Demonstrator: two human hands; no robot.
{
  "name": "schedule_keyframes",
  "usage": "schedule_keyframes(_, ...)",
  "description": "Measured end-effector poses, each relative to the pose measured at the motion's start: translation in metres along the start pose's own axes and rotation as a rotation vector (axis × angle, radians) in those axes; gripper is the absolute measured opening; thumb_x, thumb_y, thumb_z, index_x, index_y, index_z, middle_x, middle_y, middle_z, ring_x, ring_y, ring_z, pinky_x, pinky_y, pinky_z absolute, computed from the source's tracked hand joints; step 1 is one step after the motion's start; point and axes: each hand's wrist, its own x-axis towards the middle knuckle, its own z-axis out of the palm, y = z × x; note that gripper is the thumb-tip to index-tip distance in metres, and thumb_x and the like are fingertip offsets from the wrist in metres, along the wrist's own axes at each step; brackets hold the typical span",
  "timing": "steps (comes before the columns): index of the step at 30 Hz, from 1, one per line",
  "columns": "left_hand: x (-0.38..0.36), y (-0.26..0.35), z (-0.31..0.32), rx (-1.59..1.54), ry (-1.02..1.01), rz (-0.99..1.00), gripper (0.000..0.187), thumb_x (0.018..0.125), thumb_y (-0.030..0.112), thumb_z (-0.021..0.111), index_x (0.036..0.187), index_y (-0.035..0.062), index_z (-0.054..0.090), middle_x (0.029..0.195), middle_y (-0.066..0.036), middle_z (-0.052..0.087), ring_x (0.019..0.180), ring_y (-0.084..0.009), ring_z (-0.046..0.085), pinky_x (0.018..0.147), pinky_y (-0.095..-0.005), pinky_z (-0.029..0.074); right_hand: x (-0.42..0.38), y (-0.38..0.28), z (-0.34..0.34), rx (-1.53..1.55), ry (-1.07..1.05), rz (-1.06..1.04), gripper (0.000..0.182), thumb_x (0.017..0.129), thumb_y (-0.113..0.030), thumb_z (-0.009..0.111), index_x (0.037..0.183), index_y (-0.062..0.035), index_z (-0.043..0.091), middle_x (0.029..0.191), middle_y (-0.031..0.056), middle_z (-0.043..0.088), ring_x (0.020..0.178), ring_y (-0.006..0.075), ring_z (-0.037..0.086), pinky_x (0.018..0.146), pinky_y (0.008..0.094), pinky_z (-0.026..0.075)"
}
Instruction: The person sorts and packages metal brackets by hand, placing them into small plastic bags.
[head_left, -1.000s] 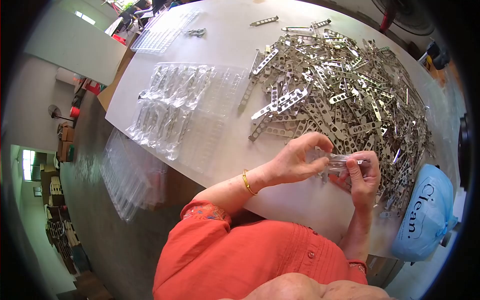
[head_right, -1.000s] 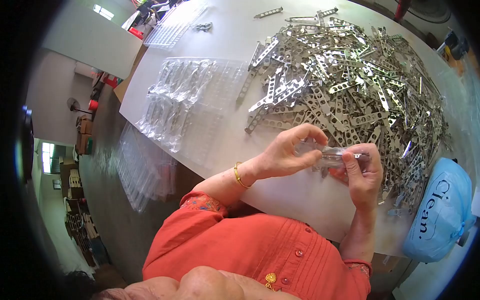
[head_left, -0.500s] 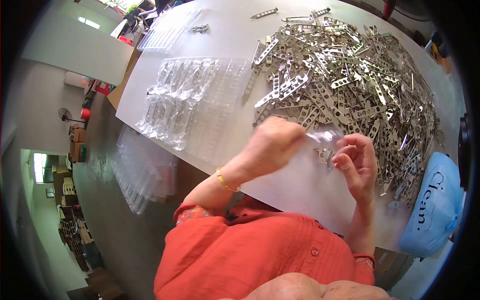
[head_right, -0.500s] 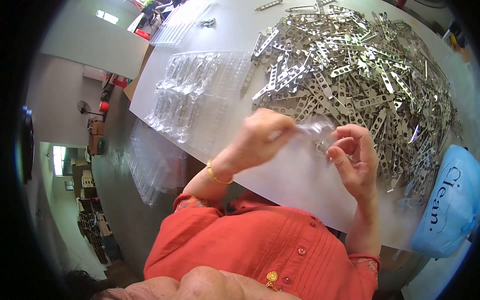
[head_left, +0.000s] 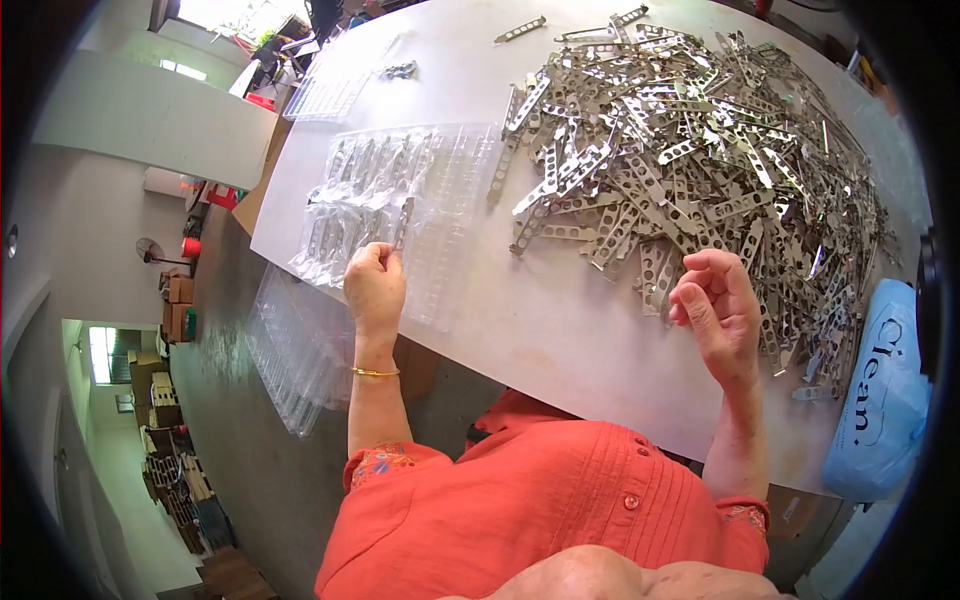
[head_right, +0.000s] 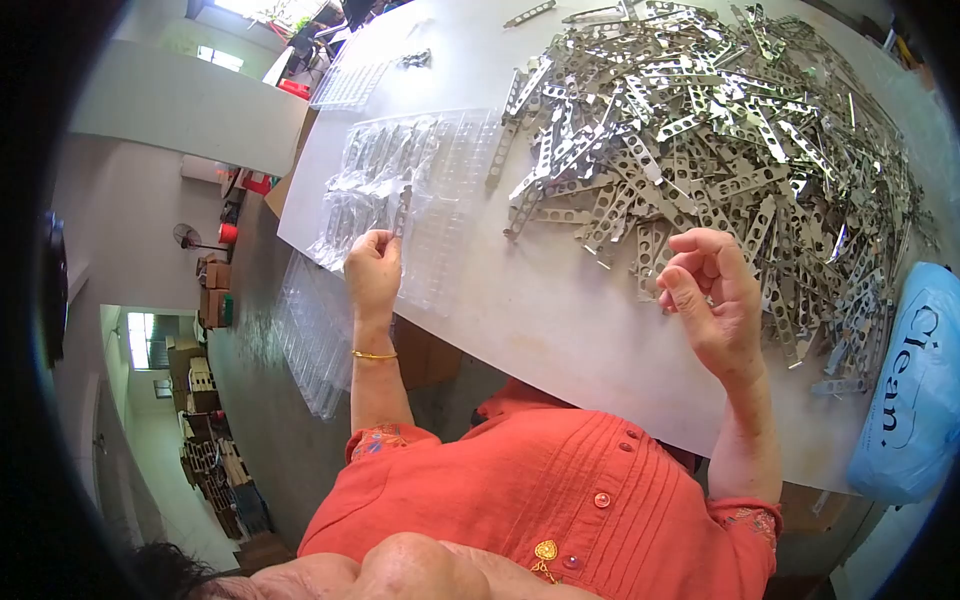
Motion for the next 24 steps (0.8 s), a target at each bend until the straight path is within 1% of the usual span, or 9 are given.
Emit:
schedule_keyframes(2, 0.001, -0.013, 0.008, 0.080, -0.054, -0.018, 0.012, 0.085, 0.013, 0.068, 0.087, 0.0015, 0.071, 0.084, -0.017, 0.069, 0.078, -0.0342, 0.067, 0.072, -0.0433, 0.052, 0.000, -0.001, 0.001, 0.011, 0.014, 0.015, 0.023, 0.099, -0.005, 0.060, 0.121, -0.0029, 0.054, 0.087, 0.0040, 0.062, 0.074, 0.0086, 0.059, 0.066, 0.0224, 0.051)
schedule_keyframes(3, 0.002, -0.015, 0.009, 0.080, -0.054, -0.018, 0.012, 0.085, 0.013, 0.068, 0.087, 0.0015, 0.071, 0.084, -0.017, 0.069, 0.078, -0.0342, 0.067, 0.072, -0.0433, 0.052, 0.000, -0.001, 0.001, 0.023, 0.029, 0.030, 0.023, 0.099, -0.005, 0.060, 0.121, -0.0031, 0.054, 0.087, 0.0039, 0.062, 0.074, 0.0085, 0.059, 0.066, 0.0224, 0.050)
schedule_keyframes(6, 0.004, -0.015, 0.011, 0.166, -0.144, -0.059, 0.015, 0.085, 0.016, 0.067, 0.087, 0.0025, 0.072, 0.086, -0.019, 0.071, 0.082, -0.0364, 0.069, 0.074, -0.0439, 0.053, 0.000, 0.000, -0.001, 0.026, 0.032, 0.041, 0.022, 0.100, -0.005, 0.060, 0.121, -0.0030, 0.054, 0.086, 0.0038, 0.062, 0.074, 0.0085, 0.059, 0.066, 0.0223, 0.050)
schedule_keyframes(8, 0.006, -0.010, 0.011, 0.219, -0.272, -0.085, 0.016, 0.085, 0.017, 0.066, 0.087, 0.0027, 0.073, 0.086, -0.020, 0.071, 0.084, -0.0369, 0.070, 0.075, -0.0448, 0.054, 0.001, -0.001, -0.001, 0.025, 0.035, 0.045, 0.022, 0.100, -0.005, 0.060, 0.121, -0.0030, 0.054, 0.086, 0.0039, 0.062, 0.074, 0.0085, 0.059, 0.066, 0.0224, 0.050)
schedule_keyframes(12, 0.008, -0.011, 0.017, 0.261, -0.273, -0.064, 0.017, 0.084, 0.018, 0.066, 0.086, 0.0029, 0.073, 0.086, -0.019, 0.071, 0.086, -0.0367, 0.070, 0.077, -0.0446, 0.054, 0.001, 0.000, 0.000, 0.021, 0.033, 0.047, 0.022, 0.100, -0.005, 0.059, 0.121, -0.0029, 0.054, 0.086, 0.0041, 0.062, 0.074, 0.0086, 0.059, 0.066, 0.0225, 0.050)
schedule_keyframes(14, 0.010, -0.010, 0.018, 0.335, -0.326, -0.035, 0.017, 0.085, 0.018, 0.066, 0.088, 0.0033, 0.073, 0.087, -0.019, 0.072, 0.087, -0.0363, 0.070, 0.079, -0.0444, 0.054, 0.001, 0.000, -0.001, 0.016, 0.031, 0.050, 0.022, 0.100, -0.005, 0.059, 0.121, -0.0029, 0.054, 0.086, 0.0041, 0.062, 0.074, 0.0086, 0.059, 0.066, 0.0225, 0.050)
schedule_keyframes(18, 0.012, -0.007, 0.017, 0.404, -0.358, -0.021, 0.018, 0.085, 0.018, 0.066, 0.089, 0.0028, 0.073, 0.090, -0.018, 0.072, 0.089, -0.0358, 0.070, 0.081, -0.0439, 0.055, 0.001, -0.001, -0.001, 0.012, 0.033, 0.048, 0.021, 0.100, -0.005, 0.059, 0.120, -0.0027, 0.054, 0.086, 0.0040, 0.062, 0.074, 0.0086, 0.059, 0.066, 0.0226, 0.050)
schedule_keyframes(20, 0.013, -0.010, 0.018, 0.496, -0.406, 0.023, 0.018, 0.085, 0.019, 0.067, 0.090, 0.0023, 0.073, 0.093, -0.018, 0.072, 0.091, -0.0355, 0.070, 0.082, -0.0438, 0.055, 0.001, -0.002, -0.002, 0.008, 0.037, 0.047, 0.021, 0.100, -0.005, 0.059, 0.120, -0.0027, 0.054, 0.086, 0.0039, 0.062, 0.074, 0.0085, 0.060, 0.066, 0.0226, 0.050)
schedule_keyframes(24, 0.012, -0.002, 0.016, 0.558, -0.449, 0.018, 0.019, 0.086, 0.019, 0.067, 0.091, 0.0013, 0.072, 0.094, -0.018, 0.072, 0.092, -0.0356, 0.070, 0.083, -0.0439, 0.055, 0.001, -0.002, -0.002, 0.013, 0.037, 0.049, 0.020, 0.100, -0.005, 0.059, 0.119, -0.0026, 0.054, 0.086, 0.0033, 0.062, 0.075, 0.0081, 0.060, 0.066, 0.0223, 0.050)
